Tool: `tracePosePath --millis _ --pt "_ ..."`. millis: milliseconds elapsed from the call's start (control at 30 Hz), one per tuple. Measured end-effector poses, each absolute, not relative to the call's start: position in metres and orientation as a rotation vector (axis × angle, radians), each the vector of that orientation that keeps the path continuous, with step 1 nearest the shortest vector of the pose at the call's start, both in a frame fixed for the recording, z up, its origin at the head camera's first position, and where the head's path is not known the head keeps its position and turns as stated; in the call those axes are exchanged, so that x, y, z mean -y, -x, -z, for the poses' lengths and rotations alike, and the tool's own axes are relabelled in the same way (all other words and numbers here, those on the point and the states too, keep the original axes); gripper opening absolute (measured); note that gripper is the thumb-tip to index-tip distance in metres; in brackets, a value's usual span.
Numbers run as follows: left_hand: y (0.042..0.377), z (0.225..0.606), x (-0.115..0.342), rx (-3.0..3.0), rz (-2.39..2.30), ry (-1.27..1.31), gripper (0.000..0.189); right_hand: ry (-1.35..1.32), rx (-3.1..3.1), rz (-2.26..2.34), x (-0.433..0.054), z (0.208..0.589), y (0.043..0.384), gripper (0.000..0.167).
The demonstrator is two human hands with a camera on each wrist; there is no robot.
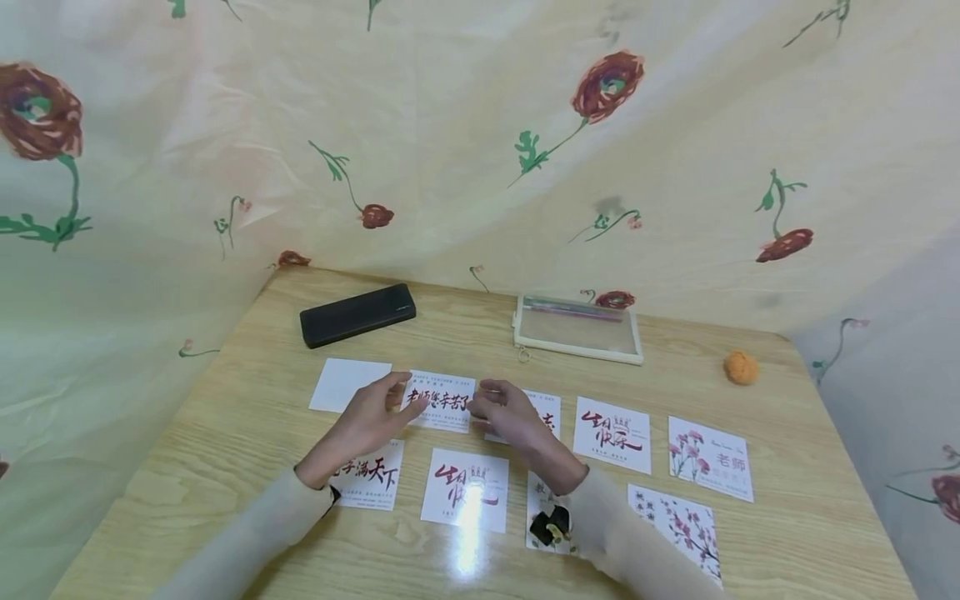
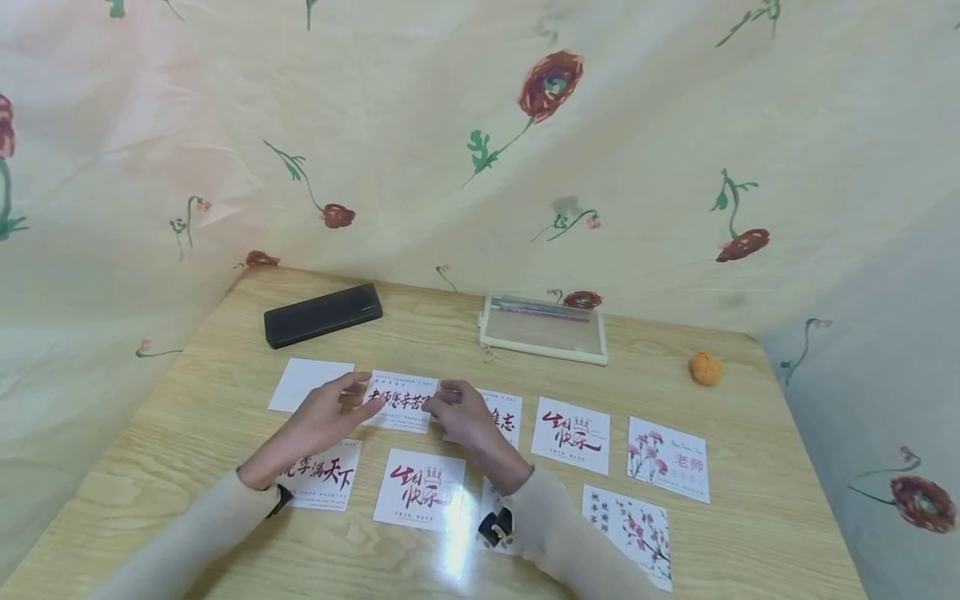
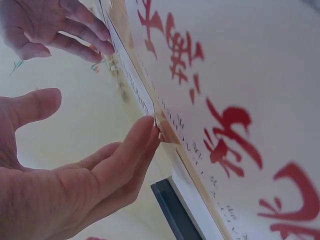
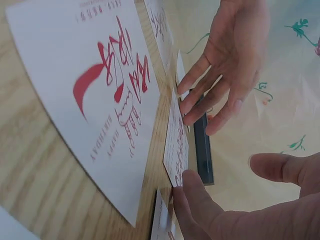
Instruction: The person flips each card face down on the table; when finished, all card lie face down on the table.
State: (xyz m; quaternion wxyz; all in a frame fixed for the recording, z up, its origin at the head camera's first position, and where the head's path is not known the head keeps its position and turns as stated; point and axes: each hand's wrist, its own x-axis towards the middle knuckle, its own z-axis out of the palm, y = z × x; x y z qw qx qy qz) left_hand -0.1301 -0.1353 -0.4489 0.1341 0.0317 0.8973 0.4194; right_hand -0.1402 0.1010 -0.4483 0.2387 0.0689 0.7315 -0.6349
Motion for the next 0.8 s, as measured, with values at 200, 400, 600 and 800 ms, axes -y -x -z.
tracePosePath --millis 200,400,600,800 --pt "0.1293 0.4511 0.1334 -2.611 -1.221 -0.097 0.065 -0.192 -1.965 1.785 -0.1023 0.4514 0.1401 0.059" --pt "0.1281 0.4512 0.1328 -2.636 -1.196 -0.105 0.064 -0.2 -1.944 1.813 -0.1017 0.453 0.141 0.059" --pt "0.1263 0.452 0.1291 -2.694 -1.154 -0.156 0.063 -0.198 -1.97 1.816 -0.1024 0.4542 0.1416 0.058" --pt "0.1228 0.4512 0.1271 -2.694 -1.12 -0.191 0.062 -0.19 -2.0 1.825 -0.1026 0.4547 0.1443 0.055"
